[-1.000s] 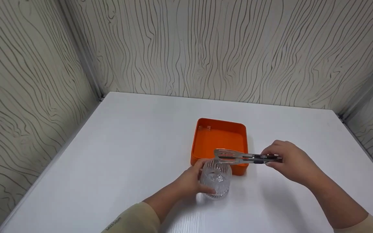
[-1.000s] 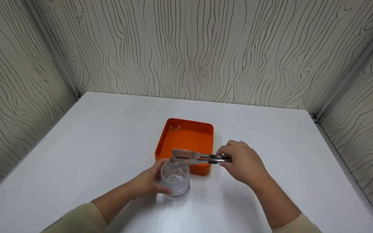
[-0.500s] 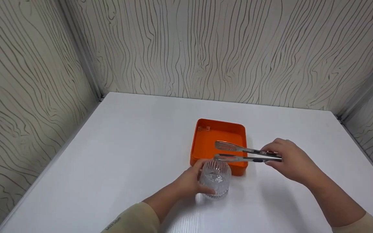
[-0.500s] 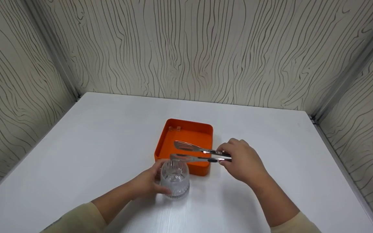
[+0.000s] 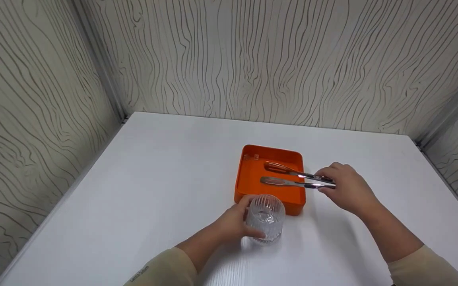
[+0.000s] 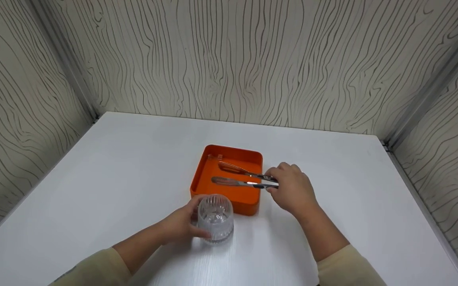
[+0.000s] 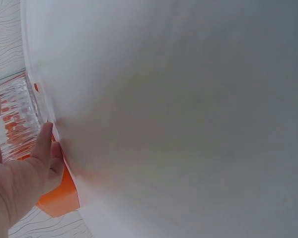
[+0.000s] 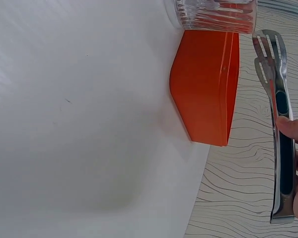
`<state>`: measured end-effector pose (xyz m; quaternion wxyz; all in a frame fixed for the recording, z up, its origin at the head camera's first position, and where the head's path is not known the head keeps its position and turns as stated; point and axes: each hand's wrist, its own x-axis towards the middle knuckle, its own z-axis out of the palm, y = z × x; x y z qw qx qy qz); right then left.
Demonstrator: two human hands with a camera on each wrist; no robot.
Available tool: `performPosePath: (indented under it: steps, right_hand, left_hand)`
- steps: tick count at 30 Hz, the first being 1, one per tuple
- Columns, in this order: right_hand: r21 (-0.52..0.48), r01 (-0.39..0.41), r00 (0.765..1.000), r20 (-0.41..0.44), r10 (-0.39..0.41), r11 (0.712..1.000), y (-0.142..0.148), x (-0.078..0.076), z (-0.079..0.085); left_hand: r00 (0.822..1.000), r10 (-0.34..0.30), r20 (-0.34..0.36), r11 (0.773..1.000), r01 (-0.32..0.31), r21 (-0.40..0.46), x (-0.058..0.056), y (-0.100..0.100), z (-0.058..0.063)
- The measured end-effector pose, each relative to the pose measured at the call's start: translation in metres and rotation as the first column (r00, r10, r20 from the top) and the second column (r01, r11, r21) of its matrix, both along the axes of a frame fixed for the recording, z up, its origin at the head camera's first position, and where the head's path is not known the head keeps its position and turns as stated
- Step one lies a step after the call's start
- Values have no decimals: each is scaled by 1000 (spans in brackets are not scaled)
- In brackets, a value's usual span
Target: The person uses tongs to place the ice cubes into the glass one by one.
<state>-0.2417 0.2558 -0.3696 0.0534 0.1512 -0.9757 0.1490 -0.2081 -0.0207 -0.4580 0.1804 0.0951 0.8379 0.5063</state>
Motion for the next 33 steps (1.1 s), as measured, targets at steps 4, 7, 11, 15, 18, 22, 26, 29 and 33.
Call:
performPosePath:
  steps: [4,7,11,15,18,22,26,29,33]
  right_hand:
    - [28,18,999,-33,-17,999,-6,-9,-8]
    - [47,47,997,-61,-44,998,-12,-16,-13]
    - [64,94,992,-85,-88,993,-20,-26,-19]
    - [93,137,986,-110,-126,986,-29,-37,-24]
    - [124,160,982,-124,-145,979,-36,-43,-28]
    - [142,181,979,-122,-164,973,-44,-48,-33]
    - [140,192,977,-120,-176,971,-51,-53,-38]
    - [154,191,976,-136,-171,969,-53,-56,-42]
    - [171,199,972,-158,-172,965,-56,-60,-46]
  left_hand:
    - [1000,8,5,1000,-8,-18,1,1,1]
    - [1000,11,10,1000,-11,-19,1,1,2]
    - [1000,11,10,1000,-11,-12,1,0,3]
    - [1000,8,10,1000,-8,-1,1,0,3]
    - [1000,8,8,1000,-8,-2,1,0,2]
    - [1000,13,6,1000,-13,-17,1,0,0]
    - [1000,19,10,999,-18,-29,0,0,-1]
    - [1000,9,4,1000,-9,-25,0,-1,0]
    - [1000,-5,-7,1000,5,-16,-1,-1,0]
